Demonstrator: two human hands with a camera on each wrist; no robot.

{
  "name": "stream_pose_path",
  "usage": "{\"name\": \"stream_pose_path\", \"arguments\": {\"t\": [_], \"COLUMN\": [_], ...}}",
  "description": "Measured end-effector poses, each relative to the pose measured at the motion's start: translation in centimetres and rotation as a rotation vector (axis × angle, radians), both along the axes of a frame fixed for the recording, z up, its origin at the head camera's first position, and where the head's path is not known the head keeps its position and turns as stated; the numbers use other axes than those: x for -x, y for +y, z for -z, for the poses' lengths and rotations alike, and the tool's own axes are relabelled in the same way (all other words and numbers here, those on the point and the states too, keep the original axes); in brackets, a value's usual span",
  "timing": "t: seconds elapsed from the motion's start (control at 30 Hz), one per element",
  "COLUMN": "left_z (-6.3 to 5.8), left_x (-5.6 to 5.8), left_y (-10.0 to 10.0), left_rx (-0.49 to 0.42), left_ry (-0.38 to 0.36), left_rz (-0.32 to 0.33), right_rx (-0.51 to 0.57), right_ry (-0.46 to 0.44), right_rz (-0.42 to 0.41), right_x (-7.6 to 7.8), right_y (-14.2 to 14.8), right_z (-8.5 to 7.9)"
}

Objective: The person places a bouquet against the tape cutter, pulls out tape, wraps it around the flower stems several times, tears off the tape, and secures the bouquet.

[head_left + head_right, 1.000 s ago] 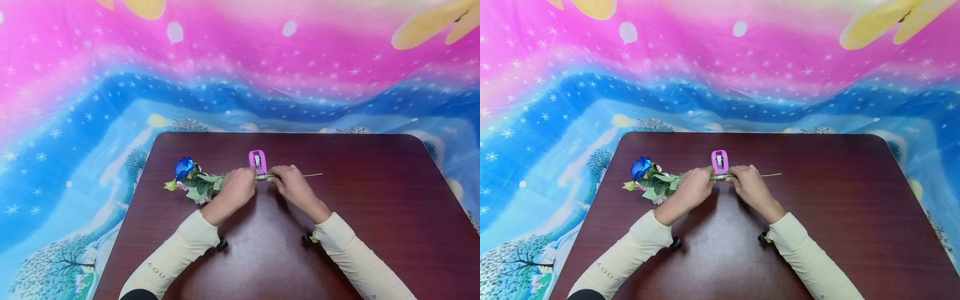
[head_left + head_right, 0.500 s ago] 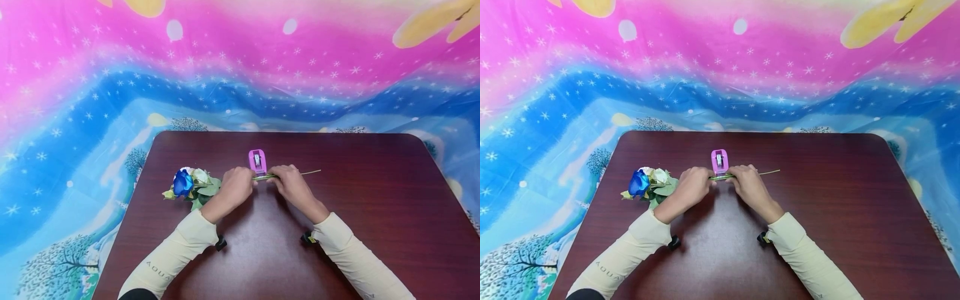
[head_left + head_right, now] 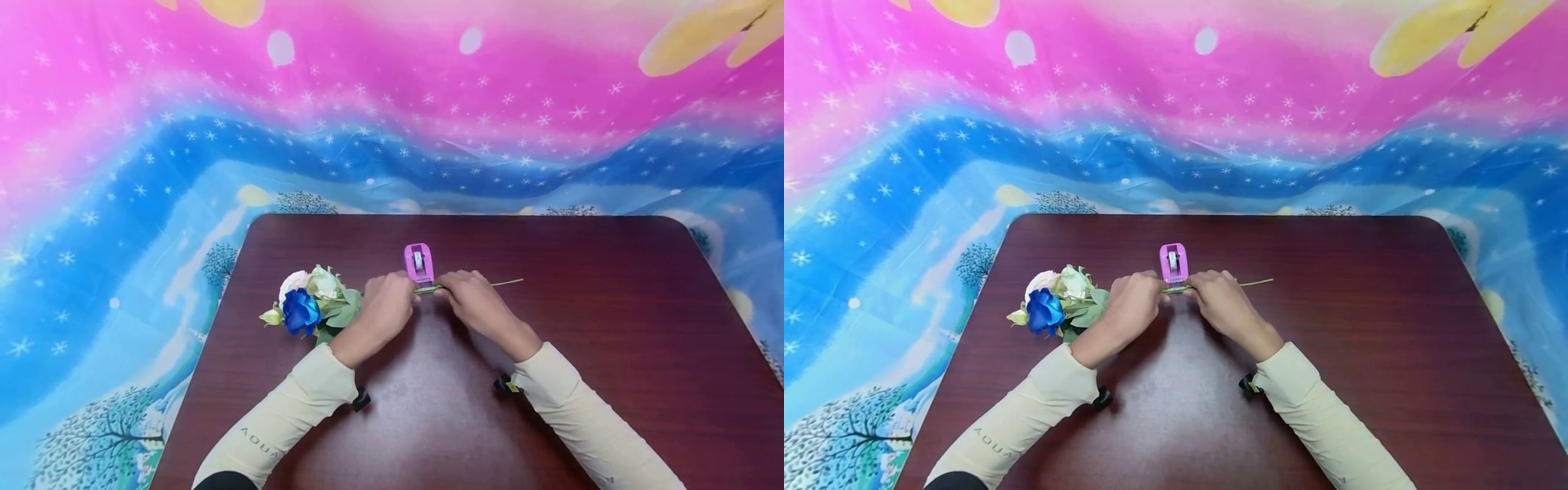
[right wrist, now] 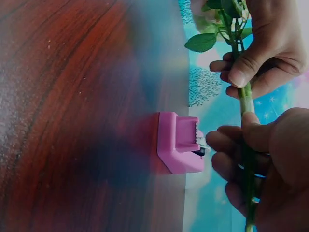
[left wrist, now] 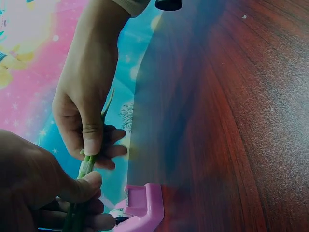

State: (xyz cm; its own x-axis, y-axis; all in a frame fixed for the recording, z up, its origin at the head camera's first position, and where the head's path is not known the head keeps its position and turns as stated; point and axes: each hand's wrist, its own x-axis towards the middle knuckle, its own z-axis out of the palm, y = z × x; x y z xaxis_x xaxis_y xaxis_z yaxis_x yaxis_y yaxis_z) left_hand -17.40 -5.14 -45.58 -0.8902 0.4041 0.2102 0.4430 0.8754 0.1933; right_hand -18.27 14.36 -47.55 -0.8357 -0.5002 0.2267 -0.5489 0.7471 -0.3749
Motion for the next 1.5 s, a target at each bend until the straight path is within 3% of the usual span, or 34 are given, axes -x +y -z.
{"name": "stream_pose_path", "arguments": {"t": [0.2, 0.43, 0.53, 0.63, 0.73, 1.07, 1.3, 1.5], "left_z": [0.2, -0.6, -0.8, -0.6, -0.3, 0.2, 0.3, 0.5], "left_x": [0.0, 0.5, 0.6, 0.6, 0.5, 0.1, -0.3, -0.3], "left_y": [0.0, -0.2, -0.3, -0.4, -0.5, -0.6, -0.5, -0.6], "left_rx": [0.011, 0.000, 0.005, 0.024, 0.038, 0.115, 0.152, 0.134], "left_ry": [-0.037, -0.223, -0.268, -0.237, -0.161, 0.045, 0.075, 0.093], "left_rz": [0.035, 0.074, 0.068, 0.057, 0.047, 0.059, 0.082, 0.104], "right_rx": [0.041, 0.058, 0.053, 0.035, 0.003, -0.058, -0.014, 0.086], "right_ry": [0.091, 0.181, 0.236, 0.262, 0.237, -0.034, -0.031, -0.119], "right_rz": [-0.007, -0.006, -0.005, 0.003, 0.014, 0.020, -0.021, -0.025], "right_x": [0.3, 0.5, 0.6, 0.6, 0.5, 0.1, 0.4, 0.7], "right_y": [0.2, 0.4, 0.3, 0.2, 0.2, 0.1, 0.3, 0.5], "right_z": [0.6, 1.3, 1.4, 1.4, 1.4, 0.3, 0.8, 1.1]}}
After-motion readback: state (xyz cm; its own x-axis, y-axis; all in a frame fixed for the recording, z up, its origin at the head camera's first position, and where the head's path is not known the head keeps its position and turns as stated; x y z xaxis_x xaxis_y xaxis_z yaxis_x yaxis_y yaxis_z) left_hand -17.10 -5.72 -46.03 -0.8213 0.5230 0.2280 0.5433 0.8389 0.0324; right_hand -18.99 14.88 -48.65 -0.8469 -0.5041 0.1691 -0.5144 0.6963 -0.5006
